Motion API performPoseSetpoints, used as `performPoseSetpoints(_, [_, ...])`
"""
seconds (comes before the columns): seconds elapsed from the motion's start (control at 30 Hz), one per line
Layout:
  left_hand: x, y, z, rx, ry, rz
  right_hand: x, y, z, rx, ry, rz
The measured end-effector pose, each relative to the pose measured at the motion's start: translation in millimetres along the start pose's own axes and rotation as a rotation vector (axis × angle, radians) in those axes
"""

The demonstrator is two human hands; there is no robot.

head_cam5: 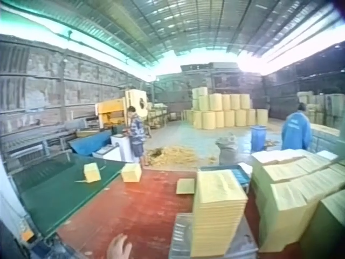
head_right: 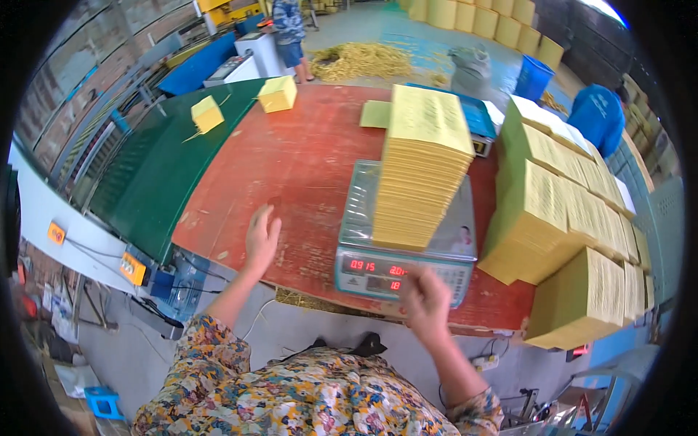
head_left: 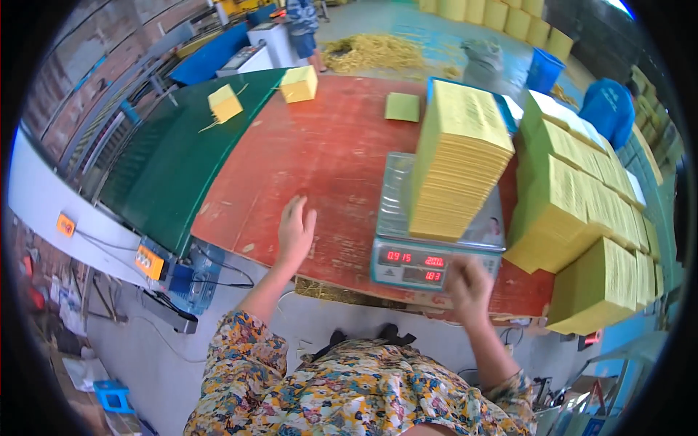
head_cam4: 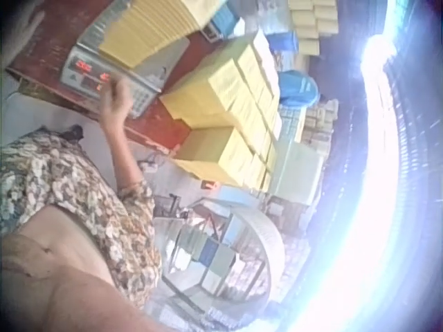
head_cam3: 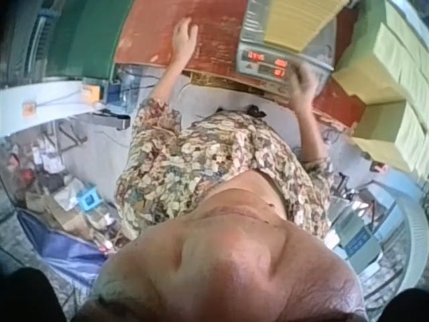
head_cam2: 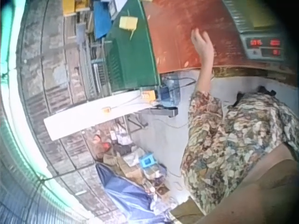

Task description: The person is weighing stacks of yellow paper on a scale, binding them using a machine and rubber bands, and then organizing the bundles on the floor in a production facility.

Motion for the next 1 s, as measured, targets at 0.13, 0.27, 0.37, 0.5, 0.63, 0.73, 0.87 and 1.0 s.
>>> performPoseSetpoints(0.13, [-4.4, -47.8, -72.4, -0.094, 0.209, -0.115, 91.2, -48.9, 57.7, 0.141, -0.031, -0.198])
performPoseSetpoints(0.27, [13.3, -71.3, -107.3, 0.111, 0.494, -0.177, 173.1, -49.0, 83.9, 0.149, -0.078, -0.302])
performPoseSetpoints(0.37, [5.0, -69.0, -102.0, 0.157, 0.495, -0.151, 211.4, -50.6, 119.6, 0.101, -0.035, -0.248])
performPoseSetpoints(0.5, [4.0, -67.4, -102.5, 0.180, 0.505, -0.132, 219.2, -53.0, 139.6, 0.115, -0.073, -0.057])
performPoseSetpoints(0.63, [5.0, -70.7, -102.1, 0.190, 0.492, -0.113, 219.7, -57.8, 142.8, 0.069, -0.100, -0.031])
performPoseSetpoints(0.73, [3.1, -75.0, -102.5, 0.190, 0.482, -0.108, 221.2, -61.7, 143.1, 0.070, -0.095, 0.001])
performPoseSetpoints(0.87, [5.1, -73.5, -100.0, 0.195, 0.482, -0.096, 218.9, -63.0, 142.9, 0.067, -0.099, 0.029])
performPoseSetpoints(1.0, [4.6, -66.4, -93.6, 0.201, 0.475, -0.061, 213.4, -58.7, 138.8, 0.077, -0.111, 0.017])
Point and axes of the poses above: each hand's wrist, its own y-axis towards the middle knuckle, its own x-axis out of the palm, z = x × y, the point moved 7 cm from there along y, towards the middle knuckle, and after that the axes turned 12 degrees about y, right-handed, at the moved point
